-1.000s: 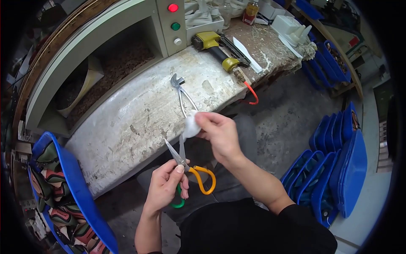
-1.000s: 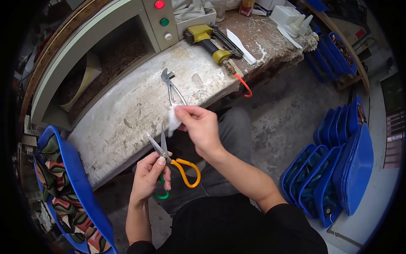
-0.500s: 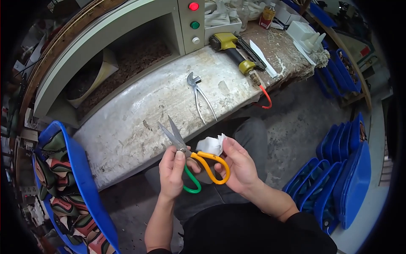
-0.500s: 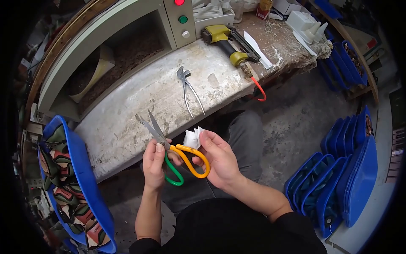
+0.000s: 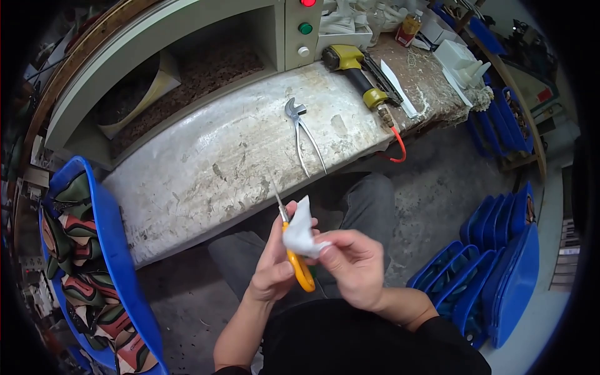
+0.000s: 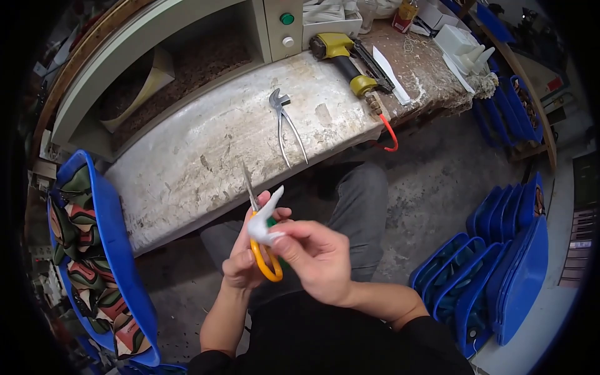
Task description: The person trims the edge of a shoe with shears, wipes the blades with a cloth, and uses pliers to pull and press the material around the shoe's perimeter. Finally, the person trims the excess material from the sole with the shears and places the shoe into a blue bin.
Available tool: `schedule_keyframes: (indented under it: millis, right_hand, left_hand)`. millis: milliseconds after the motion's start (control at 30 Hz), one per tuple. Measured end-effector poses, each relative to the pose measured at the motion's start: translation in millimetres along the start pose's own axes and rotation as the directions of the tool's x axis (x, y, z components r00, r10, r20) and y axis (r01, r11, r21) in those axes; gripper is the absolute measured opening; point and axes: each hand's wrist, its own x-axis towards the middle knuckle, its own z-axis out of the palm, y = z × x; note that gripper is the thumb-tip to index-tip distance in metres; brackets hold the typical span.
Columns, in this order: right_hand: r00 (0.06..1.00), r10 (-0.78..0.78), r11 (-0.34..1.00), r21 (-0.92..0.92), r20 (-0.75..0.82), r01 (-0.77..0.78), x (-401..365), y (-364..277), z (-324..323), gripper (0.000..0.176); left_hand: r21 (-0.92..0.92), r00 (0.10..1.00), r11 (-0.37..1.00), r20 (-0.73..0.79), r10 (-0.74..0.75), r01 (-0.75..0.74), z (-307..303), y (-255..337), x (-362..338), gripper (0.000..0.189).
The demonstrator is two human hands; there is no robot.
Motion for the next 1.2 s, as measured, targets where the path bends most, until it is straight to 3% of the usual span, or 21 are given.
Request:
schedule_keyframes:
  millis: [33,100,367,467,533,633,700,767,800,833,933,967,1100,1200]
  right_hand:
    - [1.000,0.000,1.000,-0.007,0.001,0.000,4.5,-6.1,-8.9,0.020]
    - [0.980,-0.114,0.989,0.073,-0.165,0.128,17.3,-17.2,-22.3,0.019]
    - [0.974,-0.177,0.932,0.295,-0.145,0.213,45.1,-33.9,-21.2,0.019]
    - [0.963,-0.214,0.976,-0.010,-0.166,0.215,51.9,-46.4,-42.9,0.020]
    - [0.965,-0.206,0.975,-0.119,-0.163,0.188,50.6,-43.2,-46.2,0.021]
    - [0.916,-0.372,0.808,-0.434,0.148,0.398,57.5,-21.8,-35.6,0.021]
    - [0.892,-0.376,0.738,-0.501,0.252,0.452,64.4,-12.3,-25.2,0.020]
    - [0.828,-0.420,0.522,-0.647,0.372,0.556,64.9,-3.3,-17.1,0.013]
    - [0.827,-0.417,0.521,-0.646,0.378,0.558,67.3,-1.6,-16.5,0.013]
    - [0.842,-0.410,0.541,-0.650,0.350,0.533,68.4,0.2,-15.8,0.015]
    - [0.886,-0.390,0.590,-0.671,0.251,0.450,67.0,1.4,-17.8,0.021]
    - [0.884,-0.391,0.586,-0.672,0.255,0.453,66.1,1.6,-18.1,0.021]
    - [0.824,-0.451,0.470,-0.693,0.344,0.547,55.1,8.2,-17.1,0.022]
    - [0.836,-0.490,0.526,-0.681,0.247,0.510,71.2,10.2,-17.6,0.022]
  left_hand:
    - [-0.067,1.000,0.998,0.021,-0.014,0.015,0.3,3.8,1.7,0.114]
    - [-0.201,0.997,0.978,0.061,-0.038,0.050,2.4,7.3,1.4,0.118]
    - [-0.258,0.993,0.962,0.090,-0.070,0.091,21.9,15.5,-0.8,0.115]
    - [-0.297,0.994,0.948,0.041,-0.106,0.113,27.2,26.0,-8.9,0.109]
    - [-0.166,0.986,0.973,-0.027,-0.167,0.160,30.0,31.6,-14.6,0.098]
    - [-0.035,0.972,0.977,-0.098,-0.215,0.212,29.4,33.4,-21.5,0.087]
    - [0.142,0.974,0.968,-0.116,-0.193,0.208,27.5,31.2,-25.6,0.077]
    - [0.310,0.977,0.929,-0.132,-0.169,0.203,26.1,28.6,-28.0,0.067]
    - [0.307,0.977,0.931,-0.134,-0.164,0.199,26.9,28.8,-27.4,0.067]
    - [0.442,0.981,0.879,-0.150,-0.125,0.180,29.7,30.6,-28.5,0.066]
    - [0.782,0.988,0.610,-0.150,-0.017,0.130,38.9,33.5,-30.2,0.064]
    - [0.781,0.989,0.612,-0.148,-0.014,0.125,37.7,31.5,-29.7,0.064]
    - [0.916,0.973,0.372,0.074,0.218,-0.153,24.4,17.3,-28.9,0.067]
    - [0.926,0.972,0.352,0.060,0.225,-0.139,28.5,15.1,-27.0,0.068]
